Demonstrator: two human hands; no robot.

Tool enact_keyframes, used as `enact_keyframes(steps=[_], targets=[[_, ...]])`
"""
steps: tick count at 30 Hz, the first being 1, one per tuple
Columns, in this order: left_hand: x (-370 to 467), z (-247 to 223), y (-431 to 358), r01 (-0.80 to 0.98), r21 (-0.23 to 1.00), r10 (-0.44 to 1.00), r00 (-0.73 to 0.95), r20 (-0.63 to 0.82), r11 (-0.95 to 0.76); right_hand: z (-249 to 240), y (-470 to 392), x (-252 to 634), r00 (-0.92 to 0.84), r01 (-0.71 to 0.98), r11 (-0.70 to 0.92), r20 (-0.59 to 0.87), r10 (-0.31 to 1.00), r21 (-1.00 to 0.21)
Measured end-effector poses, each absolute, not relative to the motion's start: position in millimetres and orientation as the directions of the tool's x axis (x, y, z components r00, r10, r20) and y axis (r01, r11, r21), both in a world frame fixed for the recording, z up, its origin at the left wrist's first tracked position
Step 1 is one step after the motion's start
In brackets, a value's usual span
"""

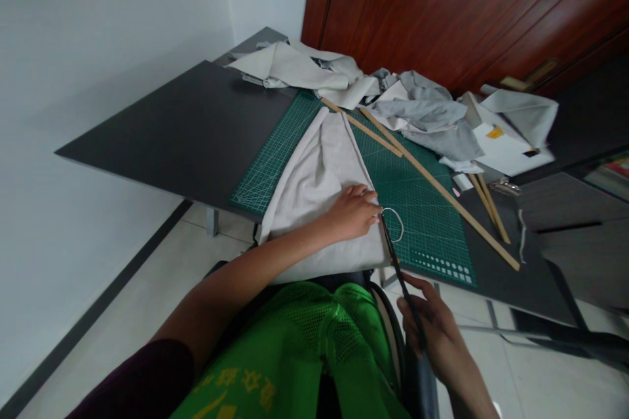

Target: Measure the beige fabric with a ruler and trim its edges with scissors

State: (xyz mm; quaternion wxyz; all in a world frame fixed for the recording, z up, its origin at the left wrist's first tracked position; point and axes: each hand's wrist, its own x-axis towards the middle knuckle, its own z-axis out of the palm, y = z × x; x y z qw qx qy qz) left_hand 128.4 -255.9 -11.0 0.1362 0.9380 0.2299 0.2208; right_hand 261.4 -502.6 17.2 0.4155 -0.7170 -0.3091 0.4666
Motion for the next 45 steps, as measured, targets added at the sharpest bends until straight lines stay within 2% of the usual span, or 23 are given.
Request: enact_keyframes(steps=[20, 31, 36, 45], targets=[[126, -14, -255, 0.356, 0.356, 0.477, 0.806, 0.351, -0.864, 25, -503, 252, 0.410, 0.082, -0.440, -0.372, 0.833, -0.894], [127, -12, -255, 0.365, 0.353, 0.484, 0.802, 0.351, -0.861, 17, -505, 262, 0.349, 0.032, -0.489, -0.448, 0.823, -0.872], [127, -12, -254, 0.353, 0.357, 0.478, 0.798, 0.368, -0.865, 12, -506, 260, 0.385, -0.021, -0.460, -0.432, 0.815, -0.888], [124, -8, -254, 0.353, 0.361, 0.476, 0.807, 0.349, -0.863, 7, -506, 255, 0.395, -0.004, -0.434, -0.400, 0.827, -0.901]])
